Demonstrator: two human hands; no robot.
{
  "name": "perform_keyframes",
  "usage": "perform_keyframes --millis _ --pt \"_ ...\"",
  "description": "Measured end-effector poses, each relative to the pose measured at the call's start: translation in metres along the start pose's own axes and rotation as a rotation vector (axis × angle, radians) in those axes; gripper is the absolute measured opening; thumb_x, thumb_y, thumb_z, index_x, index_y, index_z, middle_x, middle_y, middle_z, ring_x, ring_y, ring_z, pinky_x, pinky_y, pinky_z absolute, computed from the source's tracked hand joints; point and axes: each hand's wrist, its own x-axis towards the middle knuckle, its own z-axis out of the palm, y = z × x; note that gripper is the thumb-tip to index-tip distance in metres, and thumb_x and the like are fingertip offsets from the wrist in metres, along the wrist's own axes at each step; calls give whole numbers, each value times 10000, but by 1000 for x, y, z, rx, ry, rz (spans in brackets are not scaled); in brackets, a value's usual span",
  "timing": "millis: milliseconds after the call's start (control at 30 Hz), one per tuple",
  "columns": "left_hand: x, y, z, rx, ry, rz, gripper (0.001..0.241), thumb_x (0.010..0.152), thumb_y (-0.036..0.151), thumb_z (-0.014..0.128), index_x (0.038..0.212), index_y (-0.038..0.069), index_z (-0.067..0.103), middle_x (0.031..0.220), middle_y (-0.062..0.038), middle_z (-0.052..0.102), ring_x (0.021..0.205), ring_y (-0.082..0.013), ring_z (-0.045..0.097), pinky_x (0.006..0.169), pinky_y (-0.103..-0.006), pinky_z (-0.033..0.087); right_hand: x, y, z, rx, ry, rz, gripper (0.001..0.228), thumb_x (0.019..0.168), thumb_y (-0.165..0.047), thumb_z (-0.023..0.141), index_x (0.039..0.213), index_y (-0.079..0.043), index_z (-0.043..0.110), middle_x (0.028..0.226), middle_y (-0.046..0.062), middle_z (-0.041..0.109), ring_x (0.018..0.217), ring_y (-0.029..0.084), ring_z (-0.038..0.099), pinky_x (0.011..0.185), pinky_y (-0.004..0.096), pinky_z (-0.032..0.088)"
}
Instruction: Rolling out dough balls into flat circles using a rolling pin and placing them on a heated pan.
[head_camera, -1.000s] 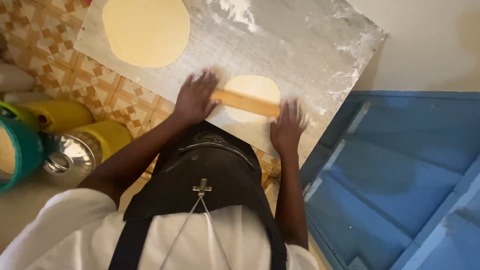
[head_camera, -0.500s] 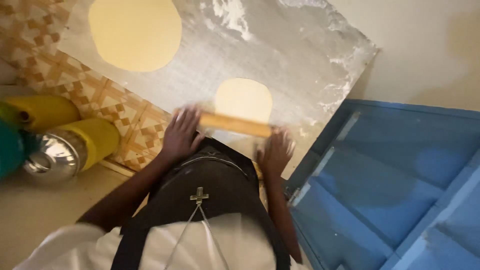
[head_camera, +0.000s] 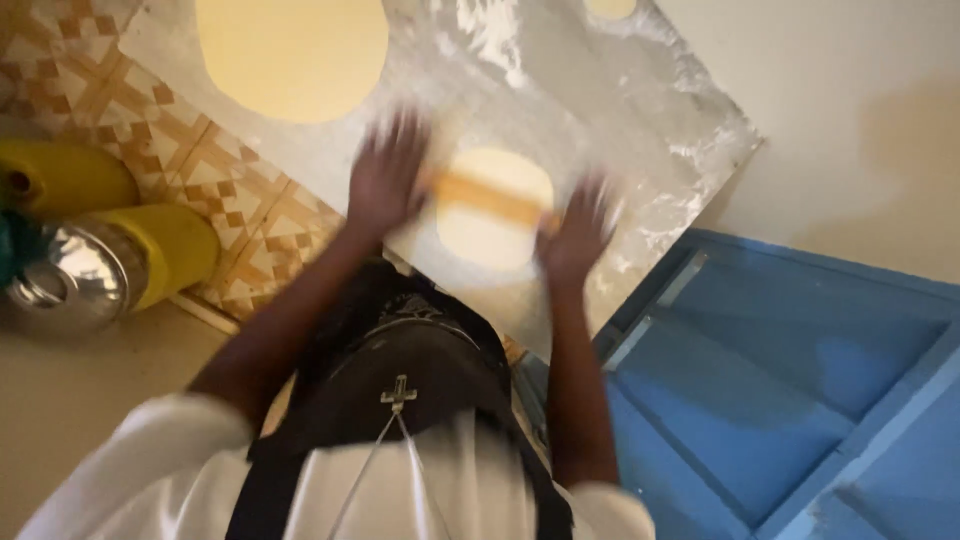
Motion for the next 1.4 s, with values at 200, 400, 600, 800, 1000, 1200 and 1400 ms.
perform_keyframes --millis 200,400,600,800,1000,1200,1400 --pt "-65 21 -24 -195 -25 -21 577 843 393 462 1297 38 481 1281 -169 503 1190 -354 458 1033 -498 288 -84 16 13 86 -16 -54 882 579 -424 589 1324 4 387 1357 225 387 1271 407 333 1022 573 209" --pt "87 -43 39 27 79 85 536 935 378 369 1359 52 404 1376 -132 401 1244 -331 381 961 -526 333 103 25 28 80 158 167 710 879 -433 528 1462 -183 210 1494 104 122 1369 324 194 979 646 278" --pt "3 -32 35 -56 -124 104 635 863 444 356 1349 37 403 1430 -183 315 1320 -386 242 1006 -555 242 -1 -5 5 -118 91 10 619 768 -332 608 1315 -77 470 1368 163 422 1256 369 381 960 601 258" --pt "-83 18 -42 -225 -141 -18 666 809 453 523 1339 61 427 1318 -163 465 1196 -351 447 1003 -459 329 -123 12 28 9 -27 -61 816 596 -278 670 1308 23 408 1365 251 367 1276 437 301 1060 579 174" --pt "69 -41 41 95 -42 24 630 871 436 512 1345 30 427 1357 -188 422 1271 -346 345 1008 -539 268 90 25 36 54 130 149 784 757 -233 708 1414 -86 306 1447 214 191 1333 396 194 992 642 247" --pt "117 -53 38 68 86 76 524 958 335 266 1394 50 325 1410 -162 295 1275 -345 320 983 -494 367 117 28 35 93 383 -37 568 936 -437 270 1424 -148 300 1464 149 197 1348 345 217 1071 518 169" --pt "-55 9 -16 -213 -26 32 609 781 296 582 1314 36 449 1324 -190 453 1170 -413 450 976 -548 323 -69 5 26 100 172 -15 703 879 -528 253 1350 -23 385 1371 235 366 1245 431 348 1017 537 221"
